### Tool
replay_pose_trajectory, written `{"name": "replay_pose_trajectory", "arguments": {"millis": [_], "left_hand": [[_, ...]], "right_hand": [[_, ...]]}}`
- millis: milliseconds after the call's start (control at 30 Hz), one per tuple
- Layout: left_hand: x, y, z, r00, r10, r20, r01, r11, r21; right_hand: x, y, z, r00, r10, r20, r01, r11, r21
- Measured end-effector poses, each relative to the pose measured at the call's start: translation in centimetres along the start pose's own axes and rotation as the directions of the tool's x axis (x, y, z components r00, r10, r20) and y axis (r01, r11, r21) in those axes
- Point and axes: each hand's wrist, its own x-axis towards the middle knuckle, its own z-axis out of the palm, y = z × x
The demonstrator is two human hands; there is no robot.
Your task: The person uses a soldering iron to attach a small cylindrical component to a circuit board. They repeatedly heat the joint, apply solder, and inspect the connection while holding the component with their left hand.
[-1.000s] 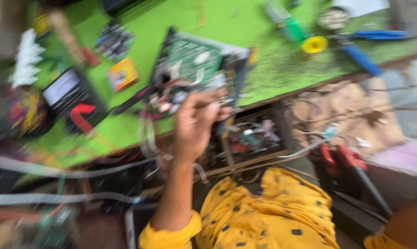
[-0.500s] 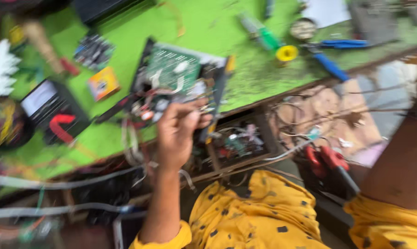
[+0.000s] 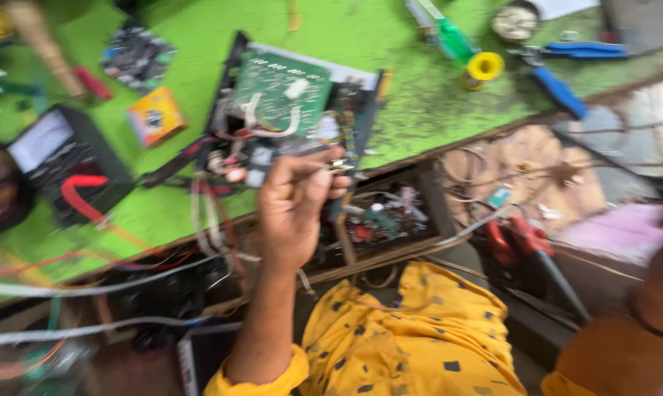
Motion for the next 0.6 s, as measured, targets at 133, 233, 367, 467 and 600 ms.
{"name": "replay_pose_trajectory", "arguments": {"millis": [133, 233, 367, 467, 600], "left_hand": [[0.0, 0.3, 0.1, 1.000, 0.020, -0.004, -0.019, 0.999, 0.050], [0.1, 0.4, 0.0, 1.000, 0.023, -0.005, -0.023, 0.998, 0.062], [0.0, 0.4, 0.1, 1.000, 0.021, -0.009, -0.021, 0.997, 0.073], [0.1, 0.4, 0.2, 1.000, 0.029, -0.005, -0.029, 0.997, 0.073], [0.1, 0.4, 0.1, 1.000, 0.028, -0.001, -0.027, 0.997, 0.067]], "right_hand": [[0.3, -0.6, 1.3, 0.983, -0.159, -0.092, 0.171, 0.975, 0.140], [1.5, -1.5, 3.9, 0.974, -0.181, -0.134, 0.215, 0.928, 0.304], [2.8, -0.8, 6.9, 0.980, -0.174, -0.101, 0.200, 0.888, 0.414], [3.1, 0.3, 7.5, 0.982, -0.166, -0.086, 0.187, 0.874, 0.448], [3.2, 1.2, 7.4, 0.980, -0.180, -0.079, 0.196, 0.876, 0.440]]}}
